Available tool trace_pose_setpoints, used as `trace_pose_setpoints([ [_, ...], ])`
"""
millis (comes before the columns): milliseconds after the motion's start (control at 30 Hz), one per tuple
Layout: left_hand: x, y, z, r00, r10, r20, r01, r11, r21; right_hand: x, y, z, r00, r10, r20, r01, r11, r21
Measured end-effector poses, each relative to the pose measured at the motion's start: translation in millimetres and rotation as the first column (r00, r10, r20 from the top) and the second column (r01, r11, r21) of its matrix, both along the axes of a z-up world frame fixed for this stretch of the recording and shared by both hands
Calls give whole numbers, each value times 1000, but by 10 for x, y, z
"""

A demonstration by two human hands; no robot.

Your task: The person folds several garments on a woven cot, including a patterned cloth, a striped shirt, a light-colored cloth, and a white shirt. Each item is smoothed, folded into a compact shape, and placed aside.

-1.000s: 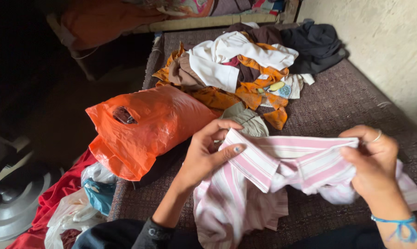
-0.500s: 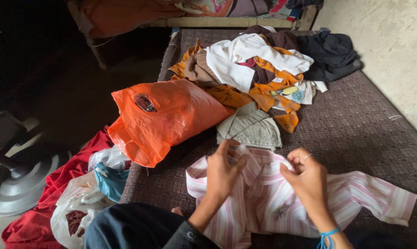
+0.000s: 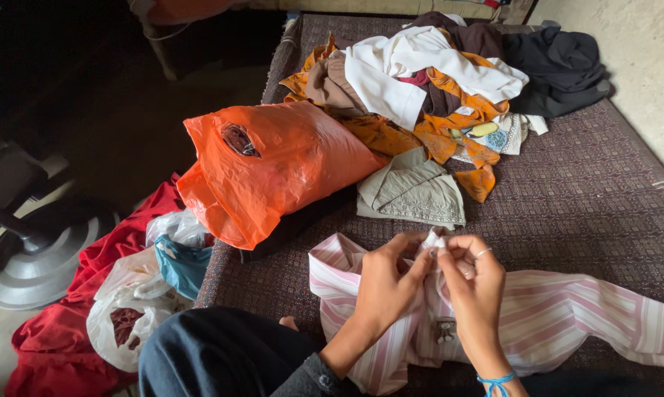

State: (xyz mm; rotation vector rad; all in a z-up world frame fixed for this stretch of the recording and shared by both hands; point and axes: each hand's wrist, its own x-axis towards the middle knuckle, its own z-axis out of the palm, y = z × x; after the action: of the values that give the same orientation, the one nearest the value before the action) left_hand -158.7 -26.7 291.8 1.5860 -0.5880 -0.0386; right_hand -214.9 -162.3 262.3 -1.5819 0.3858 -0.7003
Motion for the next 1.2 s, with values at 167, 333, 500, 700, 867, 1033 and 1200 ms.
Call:
trace_pose_setpoints([
  [167, -1, 7, -80, 1000, -4, 3, 4, 995, 96, -73, -51, -66, 998, 52, 23, -54, 996, 76],
  [333, 35, 37, -117, 983, -119, 138, 116, 993, 28, -135, -266, 48, 989, 141, -38, -146, 952, -267],
  [500, 32, 56, -25, 959, -208, 191, 203, 978, 45, 3, -687, 321, 807, 391, -443, -514, 834, -202],
  [700, 47, 64, 303, 876, -150, 457, 224, 968, -111, 25, -984, 1153, 934, 299, -194, -355, 817, -454],
  [867, 111, 231, 651, 885, -98, 456, 72, 995, 75, 150, -1148, 2265, 973, 51, 227, 95, 803, -588],
  [1033, 133, 75, 940, 852, -74, 518, -53, 972, 227, 126, -1225, 3167, 822, 32, 568, 543, 254, -800],
  [1200, 139, -25, 1103, 844, -48, 534, -166, 924, 346, 190, -1406, 3820, 755, 133, 642, 594, 278, -755],
])
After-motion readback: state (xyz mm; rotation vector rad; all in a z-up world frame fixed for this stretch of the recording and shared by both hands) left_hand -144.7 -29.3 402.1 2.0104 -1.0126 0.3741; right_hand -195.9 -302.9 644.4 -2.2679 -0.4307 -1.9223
